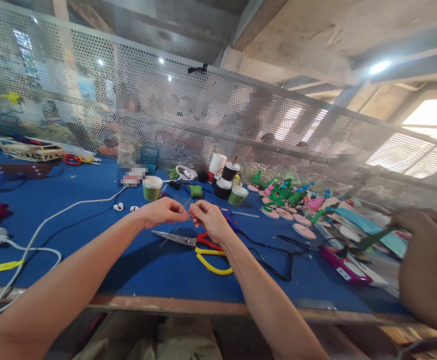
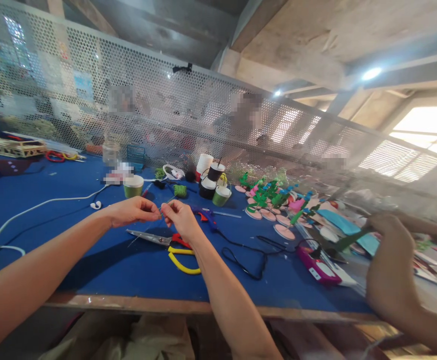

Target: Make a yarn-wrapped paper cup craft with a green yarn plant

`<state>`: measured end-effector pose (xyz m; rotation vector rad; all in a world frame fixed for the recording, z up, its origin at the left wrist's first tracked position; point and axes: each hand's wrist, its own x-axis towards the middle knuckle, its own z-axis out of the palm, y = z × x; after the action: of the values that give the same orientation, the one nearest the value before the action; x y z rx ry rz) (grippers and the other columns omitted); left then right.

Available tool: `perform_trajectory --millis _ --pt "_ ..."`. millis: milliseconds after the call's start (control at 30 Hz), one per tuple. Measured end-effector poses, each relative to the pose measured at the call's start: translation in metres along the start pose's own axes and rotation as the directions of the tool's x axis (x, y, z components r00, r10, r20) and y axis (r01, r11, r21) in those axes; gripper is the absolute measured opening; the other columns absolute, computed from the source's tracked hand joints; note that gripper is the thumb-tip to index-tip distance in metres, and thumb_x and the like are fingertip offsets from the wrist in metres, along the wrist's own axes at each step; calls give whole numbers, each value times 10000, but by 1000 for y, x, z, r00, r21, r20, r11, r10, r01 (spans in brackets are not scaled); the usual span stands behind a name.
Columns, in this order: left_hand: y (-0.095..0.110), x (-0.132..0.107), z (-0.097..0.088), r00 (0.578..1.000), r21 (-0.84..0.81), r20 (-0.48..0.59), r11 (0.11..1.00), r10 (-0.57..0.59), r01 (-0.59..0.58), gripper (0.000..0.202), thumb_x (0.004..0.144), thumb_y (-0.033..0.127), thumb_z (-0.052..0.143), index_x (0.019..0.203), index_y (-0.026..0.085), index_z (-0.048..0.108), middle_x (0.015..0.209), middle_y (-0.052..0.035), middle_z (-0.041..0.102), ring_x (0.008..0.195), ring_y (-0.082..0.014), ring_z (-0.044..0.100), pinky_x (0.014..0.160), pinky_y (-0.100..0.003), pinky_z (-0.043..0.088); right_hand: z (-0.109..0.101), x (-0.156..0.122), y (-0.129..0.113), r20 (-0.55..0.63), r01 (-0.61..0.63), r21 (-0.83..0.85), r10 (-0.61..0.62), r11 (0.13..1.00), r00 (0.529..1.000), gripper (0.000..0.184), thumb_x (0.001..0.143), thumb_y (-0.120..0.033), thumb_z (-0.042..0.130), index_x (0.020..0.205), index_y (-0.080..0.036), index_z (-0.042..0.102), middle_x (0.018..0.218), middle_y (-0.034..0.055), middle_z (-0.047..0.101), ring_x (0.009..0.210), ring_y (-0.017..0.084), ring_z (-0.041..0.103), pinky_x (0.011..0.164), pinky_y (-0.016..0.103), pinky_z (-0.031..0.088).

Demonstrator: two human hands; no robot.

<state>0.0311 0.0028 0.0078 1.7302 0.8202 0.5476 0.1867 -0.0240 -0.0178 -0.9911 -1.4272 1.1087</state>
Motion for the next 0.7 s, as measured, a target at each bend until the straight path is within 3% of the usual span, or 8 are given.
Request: perform_trajectory --millis 267,500,600,700 --pt "5 -3 -4 997 176 11 982 71 -72 182 619 301 559 600 120 566 558 44 475 534 -71 371 533 -200 286 3 0 -2 -33 22 -58 -24 998 999 352 632 -475 587 549 -175 422 439 -76 404 379 51 363 396 204 286" --pt "4 -3 2 998 200 -31 978 58 -51 205 591 318 580 552 121 538 506 57 426 502 -67 337 500 -205 259 5 -2 -3 -55 46 -181 -57 982 997 381 637 -501 568 519 -182 398 375 -83 370 364 55 317 389 206 248" --pt "3 -2 6 999 145 12 988 50 -51 188 583 292 592 534 123 526 500 61 417 505 -64 339 510 -206 260 5 -1 -2 -17 3 -155 -5 988 1000 414 616 -547 559 507 -177 407 383 -75 383 357 53 326 378 203 256" --pt "7 -5 3 996 49 76 998 45 -49 163 589 263 596 536 125 528 501 61 424 500 -58 333 504 -205 254 3 1 -1 27 -113 -4 113 994 993 470 614 -627 490 529 -167 451 431 -48 439 369 62 385 372 202 290"
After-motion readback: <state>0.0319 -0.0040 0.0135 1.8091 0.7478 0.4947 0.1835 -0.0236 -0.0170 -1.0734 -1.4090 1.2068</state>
